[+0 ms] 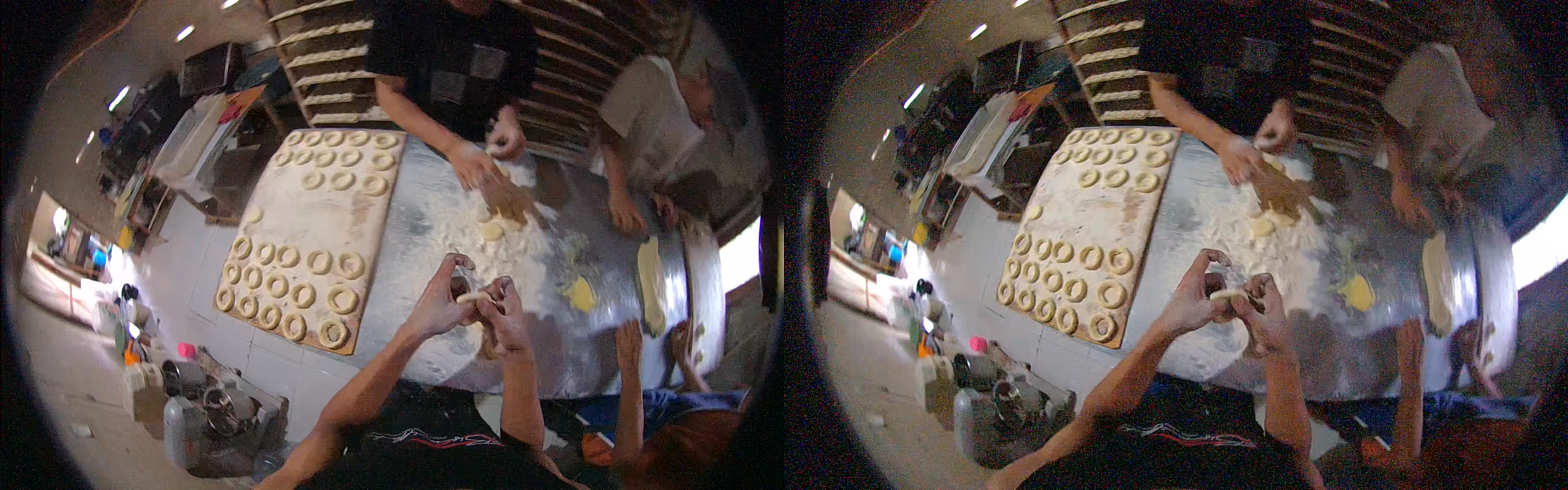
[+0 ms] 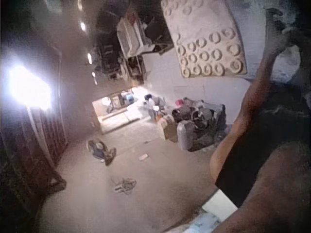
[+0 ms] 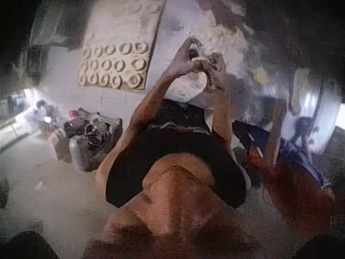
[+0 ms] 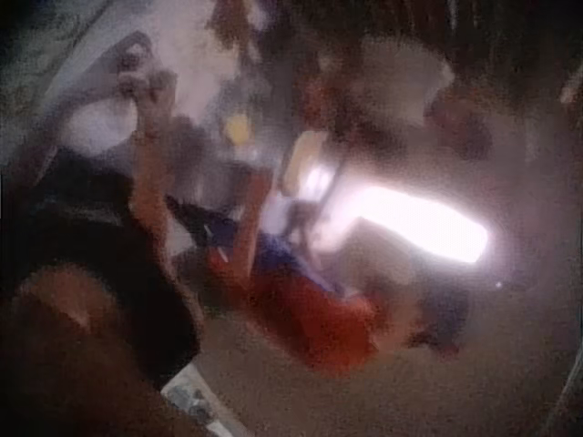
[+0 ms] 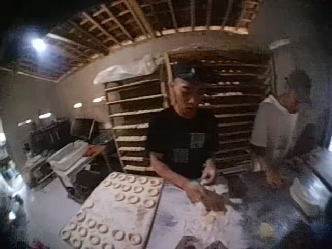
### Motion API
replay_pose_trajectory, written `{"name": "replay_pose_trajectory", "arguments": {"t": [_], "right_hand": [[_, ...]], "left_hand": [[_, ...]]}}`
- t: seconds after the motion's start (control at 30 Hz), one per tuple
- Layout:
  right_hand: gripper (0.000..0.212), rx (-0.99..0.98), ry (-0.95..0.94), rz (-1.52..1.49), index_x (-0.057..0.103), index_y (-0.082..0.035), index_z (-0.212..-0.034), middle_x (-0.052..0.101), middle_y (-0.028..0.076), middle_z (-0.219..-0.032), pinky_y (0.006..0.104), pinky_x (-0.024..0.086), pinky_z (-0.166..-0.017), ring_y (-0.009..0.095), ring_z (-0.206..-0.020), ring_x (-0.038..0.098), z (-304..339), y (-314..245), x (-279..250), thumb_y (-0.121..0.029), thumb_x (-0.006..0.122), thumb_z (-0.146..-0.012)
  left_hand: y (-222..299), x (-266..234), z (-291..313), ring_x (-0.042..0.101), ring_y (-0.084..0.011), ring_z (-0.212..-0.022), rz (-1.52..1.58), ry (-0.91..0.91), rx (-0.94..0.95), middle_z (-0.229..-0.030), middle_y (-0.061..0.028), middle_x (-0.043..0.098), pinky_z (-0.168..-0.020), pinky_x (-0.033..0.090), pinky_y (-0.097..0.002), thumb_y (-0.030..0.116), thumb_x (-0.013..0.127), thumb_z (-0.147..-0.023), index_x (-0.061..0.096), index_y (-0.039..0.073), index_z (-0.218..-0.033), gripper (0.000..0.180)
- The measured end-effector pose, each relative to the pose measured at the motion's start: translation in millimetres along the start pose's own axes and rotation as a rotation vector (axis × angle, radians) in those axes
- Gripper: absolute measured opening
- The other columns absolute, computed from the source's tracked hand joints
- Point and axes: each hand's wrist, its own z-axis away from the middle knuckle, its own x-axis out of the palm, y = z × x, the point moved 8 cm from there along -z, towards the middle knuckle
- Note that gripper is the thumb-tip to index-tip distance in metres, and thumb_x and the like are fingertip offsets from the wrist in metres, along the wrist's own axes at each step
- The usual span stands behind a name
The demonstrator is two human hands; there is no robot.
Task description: The person shapes dough into ring forms by hand and places them on a wooden board. Another person works alongside, also shaping dough. The camera wearer's hands are visible manipulating the dough throughout the clip.
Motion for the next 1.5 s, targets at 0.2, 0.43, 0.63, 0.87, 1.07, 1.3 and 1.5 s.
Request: {"name": "replay_pose_trajectory", "arguments": {"t": [0.2, 0.43, 0.63, 0.87, 1.07, 1.3, 1.5], "right_hand": [[0.032, -0.441, 0.025, 0.972, 0.038, -0.005, -0.098, 0.042, 0.007, -0.077, 0.0330, 0.043, -0.065, 0.020, -0.066, 0.046, -24, -5, 52, 0.002, 0.063, -0.079], [0.029, 0.395, 0.285, 0.682, 0.035, -0.006, -0.096, 0.041, 0.004, -0.077, 0.0274, 0.042, -0.065, 0.015, -0.067, 0.044, -69, 60, 34, 0.004, 0.059, -0.082], [0.045, -0.118, -0.047, 0.521, 0.027, -0.011, -0.106, 0.045, 0.008, -0.091, 0.0334, 0.046, -0.077, 0.018, -0.082, 0.051, -48, 47, 78, 0.008, 0.057, -0.078], [0.045, 0.010, -0.119, 0.091, 0.032, -0.013, -0.112, 0.043, 0.001, -0.081, 0.0218, 0.038, -0.062, 0.013, -0.065, 0.043, -20, 55, 62, -0.006, 0.052, -0.072], [0.035, 0.189, 0.100, -0.083, 0.031, -0.014, -0.122, 0.044, 0.000, -0.076, 0.0237, 0.041, -0.062, 0.013, -0.066, 0.048, -3, 70, 32, -0.020, 0.047, -0.091], [0.023, 0.210, -0.240, -0.153, 0.035, -0.016, -0.110, 0.043, 0.000, -0.086, 0.0288, 0.045, -0.059, 0.013, -0.067, 0.050, -18, 71, 83, -0.032, 0.045, -0.095], [0.032, 0.017, -0.499, -0.133, 0.032, -0.013, -0.107, 0.037, -0.004, -0.073, 0.0240, 0.030, -0.045, 0.006, -0.055, 0.036, -46, 70, 148, -0.040, 0.044, -0.096]], "left_hand": [[45, -53, -5, 0.061, -0.0301, -0.076, -0.701, 0.195, 0.463, -0.105, -0.0187, 0.054, -0.071, 0.051, -0.0374, -0.001, 0.069, -0.068, 0.022, 0.013, -0.144, 0.090], [-15, -86, -17, 0.063, -0.0165, -0.079, 0.170, -0.399, -0.053, -0.087, -0.0107, 0.065, -0.074, 0.052, -0.0332, 0.006, 0.057, -0.091, 0.019, 0.015, -0.149, 0.070], [-43, -119, -9, 0.052, -0.0152, -0.059, 0.306, 0.443, -0.088, -0.086, -0.0087, 0.058, -0.054, 0.048, -0.0283, 0.013, 0.049, -0.093, 0.022, 0.013, -0.147, 0.061], [-12, -78, 33, 0.050, -0.0174, -0.071, -0.148, 0.629, 0.608, -0.089, -0.0106, 0.054, -0.066, 0.044, -0.0306, 0.002, 0.038, -0.096, 0.020, 0.009, -0.148, 0.056], [-35, -62, 38, 0.056, -0.0225, -0.074, 0.120, 0.607, 0.216, -0.087, -0.0134, 0.056, -0.069, 0.047, -0.0384, -0.002, 0.044, -0.093, 0.016, 0.008, -0.148, 0.063], [-15, -96, 56, 0.051, -0.0201, -0.067, 0.064, 0.779, 0.357, -0.085, -0.0115, 0.052, -0.059, 0.044, -0.0309, -0.001, 0.045, -0.093, 0.046, 0.001, -0.130, 0.037], [32, -118, 54, 0.050, -0.0175, -0.067, -0.425, 0.588, 0.845, -0.086, -0.0076, 0.052, -0.059, 0.043, -0.0267, 0.005, 0.043, -0.097, 0.040, 0.002, -0.137, 0.040]]}}
